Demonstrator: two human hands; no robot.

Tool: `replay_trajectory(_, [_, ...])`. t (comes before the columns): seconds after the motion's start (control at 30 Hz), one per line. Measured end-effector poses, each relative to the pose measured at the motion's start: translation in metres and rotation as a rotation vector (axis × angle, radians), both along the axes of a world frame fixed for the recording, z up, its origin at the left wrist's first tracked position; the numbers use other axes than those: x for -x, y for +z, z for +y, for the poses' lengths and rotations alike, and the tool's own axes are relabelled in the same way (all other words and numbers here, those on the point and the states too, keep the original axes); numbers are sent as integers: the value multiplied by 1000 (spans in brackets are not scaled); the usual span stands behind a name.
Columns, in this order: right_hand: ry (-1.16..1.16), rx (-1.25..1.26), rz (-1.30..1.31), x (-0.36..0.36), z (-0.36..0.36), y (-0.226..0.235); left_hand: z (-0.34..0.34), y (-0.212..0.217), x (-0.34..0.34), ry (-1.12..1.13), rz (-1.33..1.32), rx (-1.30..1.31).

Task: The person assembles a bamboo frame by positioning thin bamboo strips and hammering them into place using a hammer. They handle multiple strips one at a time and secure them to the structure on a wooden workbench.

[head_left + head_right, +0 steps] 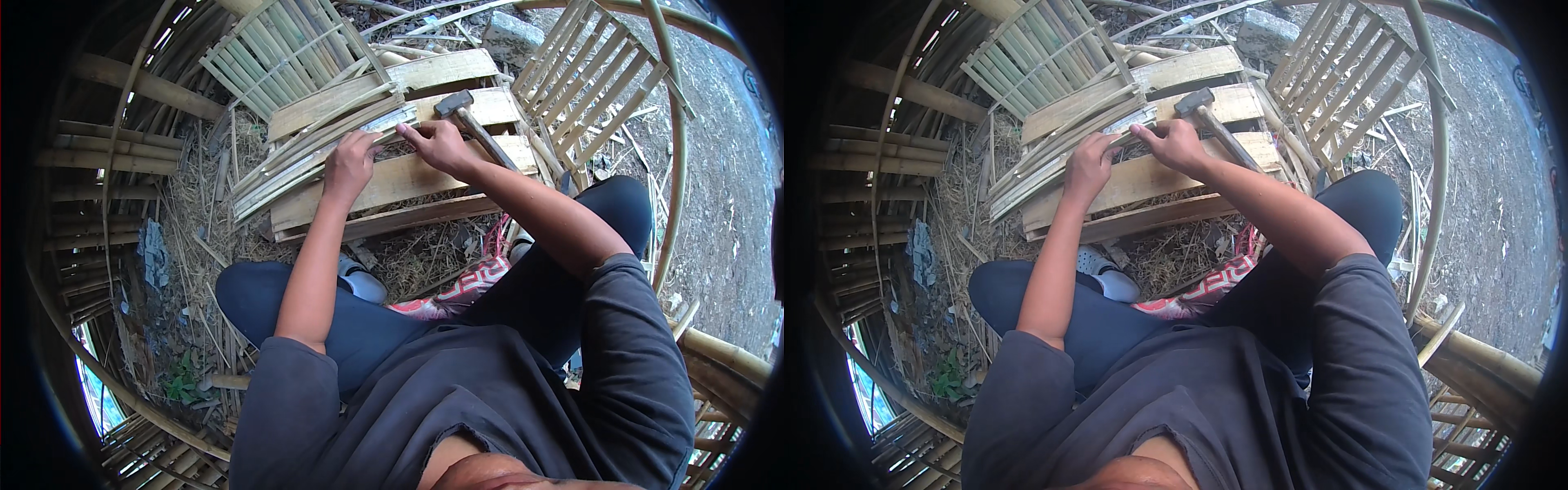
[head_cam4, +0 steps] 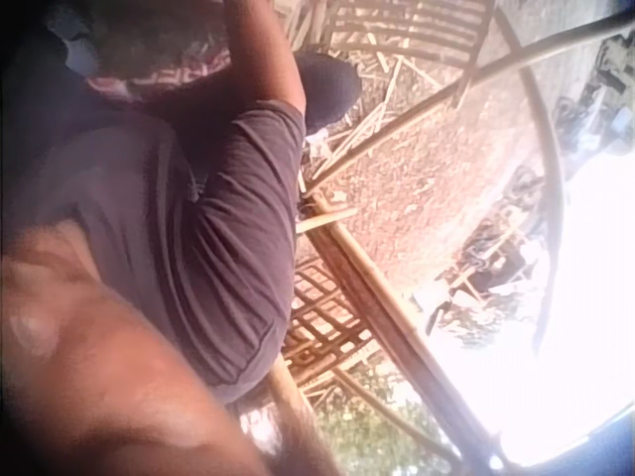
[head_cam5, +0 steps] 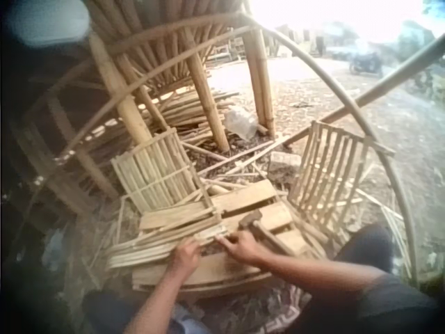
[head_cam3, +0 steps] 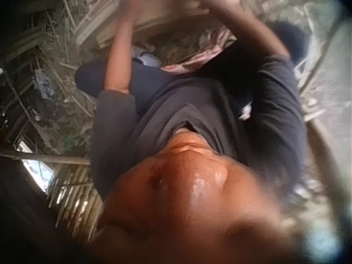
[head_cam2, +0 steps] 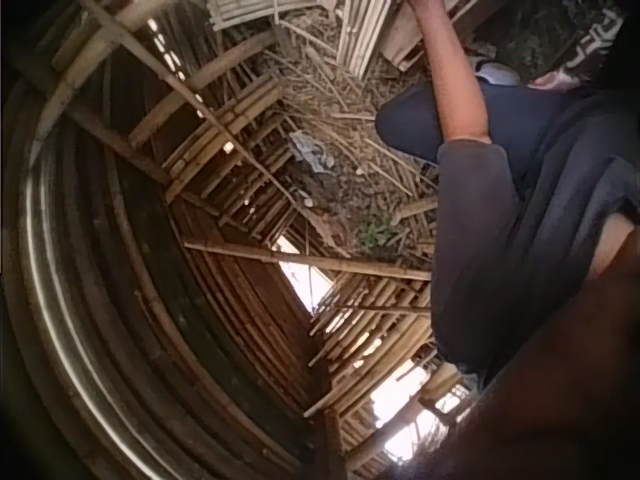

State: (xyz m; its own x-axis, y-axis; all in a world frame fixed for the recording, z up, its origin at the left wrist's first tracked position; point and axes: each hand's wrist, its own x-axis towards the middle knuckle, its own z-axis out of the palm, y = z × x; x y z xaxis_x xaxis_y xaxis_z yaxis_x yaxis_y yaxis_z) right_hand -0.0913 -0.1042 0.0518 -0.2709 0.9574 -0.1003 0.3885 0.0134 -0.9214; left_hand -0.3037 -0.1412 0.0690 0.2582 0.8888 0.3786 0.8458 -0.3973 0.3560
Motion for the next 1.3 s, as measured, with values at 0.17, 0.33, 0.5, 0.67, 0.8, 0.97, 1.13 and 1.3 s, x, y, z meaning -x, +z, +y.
replay_trajectory(0.17, [-38, 48, 5, 2, -4, 0, 1, -4, 2, -23, 27, 8])
replay_trajectory(0.33, [-55, 79, 15, 4, -5, -3, -1, -5, 2, 2, 32, 17])
replay_trajectory(0.5, [-66, 201, -5, 7, -9, -4, -4, -7, 4, 13, 21, 77])
replay_trajectory(0.67, [-98, 246, -9, 8, -7, -5, -6, -4, 2, 28, 22, 95])
replay_trajectory(0.8, [-129, 232, 24, 11, -10, -8, -6, -7, 2, 40, 53, 75])
replay_trajectory(0.97, [-158, 277, 27, 13, -11, -9, -5, -9, 2, 53, 65, 78])
replay_trajectory(1.13, [-198, 268, 25, 17, -17, -4, -8, -7, 2, 65, 65, 80])
replay_trajectory(1.3, [-217, 316, 29, 19, -18, 2, -8, -6, 1, 73, 60, 75])
